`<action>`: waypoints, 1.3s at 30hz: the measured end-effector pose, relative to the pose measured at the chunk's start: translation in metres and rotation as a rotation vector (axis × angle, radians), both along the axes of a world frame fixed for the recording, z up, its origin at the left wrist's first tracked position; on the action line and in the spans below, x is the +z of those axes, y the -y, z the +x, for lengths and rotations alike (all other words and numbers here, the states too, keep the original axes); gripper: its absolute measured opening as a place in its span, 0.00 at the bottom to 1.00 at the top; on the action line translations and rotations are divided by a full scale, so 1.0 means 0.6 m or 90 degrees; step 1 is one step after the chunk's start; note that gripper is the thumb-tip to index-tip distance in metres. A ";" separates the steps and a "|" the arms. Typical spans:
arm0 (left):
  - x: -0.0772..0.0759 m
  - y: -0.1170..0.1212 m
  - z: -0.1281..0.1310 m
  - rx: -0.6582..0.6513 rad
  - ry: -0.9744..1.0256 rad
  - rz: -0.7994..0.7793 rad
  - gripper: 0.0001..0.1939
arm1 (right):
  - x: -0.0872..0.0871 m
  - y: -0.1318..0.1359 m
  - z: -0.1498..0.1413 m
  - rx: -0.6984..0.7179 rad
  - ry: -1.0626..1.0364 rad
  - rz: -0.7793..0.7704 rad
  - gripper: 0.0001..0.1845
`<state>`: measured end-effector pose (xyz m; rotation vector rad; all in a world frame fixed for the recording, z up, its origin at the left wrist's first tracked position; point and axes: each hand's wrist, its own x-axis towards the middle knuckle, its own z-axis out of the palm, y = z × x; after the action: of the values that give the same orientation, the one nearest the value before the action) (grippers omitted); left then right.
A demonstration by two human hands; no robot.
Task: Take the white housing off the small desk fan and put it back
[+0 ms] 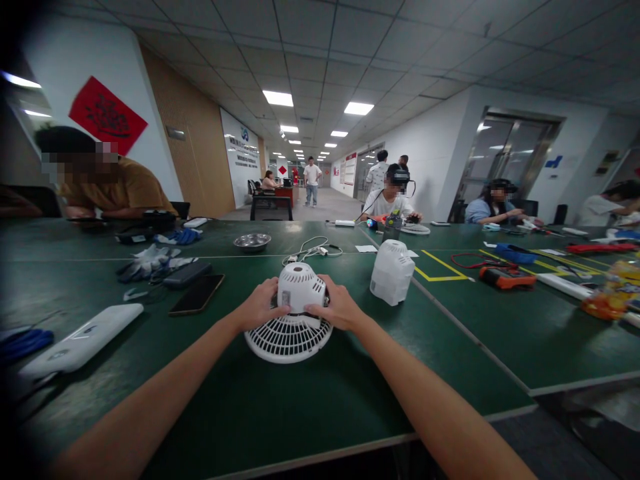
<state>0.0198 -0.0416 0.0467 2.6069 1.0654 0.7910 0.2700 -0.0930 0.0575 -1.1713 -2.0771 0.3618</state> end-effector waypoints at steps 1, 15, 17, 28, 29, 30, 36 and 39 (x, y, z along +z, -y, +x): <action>0.000 -0.001 0.000 0.001 -0.002 -0.005 0.31 | 0.001 0.000 0.000 0.002 0.000 0.001 0.37; -0.004 -0.010 -0.008 -0.029 -0.001 -0.004 0.27 | -0.004 0.000 -0.010 -0.032 0.024 0.094 0.38; -0.006 -0.012 -0.008 -0.030 0.000 0.003 0.27 | -0.008 -0.001 -0.010 -0.025 0.025 0.120 0.40; -0.008 -0.013 -0.013 -0.045 0.033 -0.006 0.29 | -0.006 0.003 -0.016 -0.062 0.039 0.102 0.38; -0.008 -0.012 -0.013 -0.046 0.033 -0.008 0.30 | -0.006 0.004 -0.017 -0.057 0.040 0.113 0.38; -0.008 -0.011 -0.013 -0.046 0.035 -0.008 0.30 | -0.007 0.004 -0.018 -0.050 0.041 0.127 0.39; -0.008 -0.009 -0.010 -0.039 0.040 -0.007 0.32 | -0.011 0.003 -0.022 -0.011 0.044 0.125 0.43; -0.007 -0.008 -0.008 -0.041 0.034 -0.008 0.32 | -0.008 0.004 -0.021 0.002 0.038 0.107 0.48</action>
<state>0.0148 -0.0369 0.0424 2.5809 0.9633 0.8313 0.2576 -0.0956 0.0524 -1.0903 -2.1158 0.1511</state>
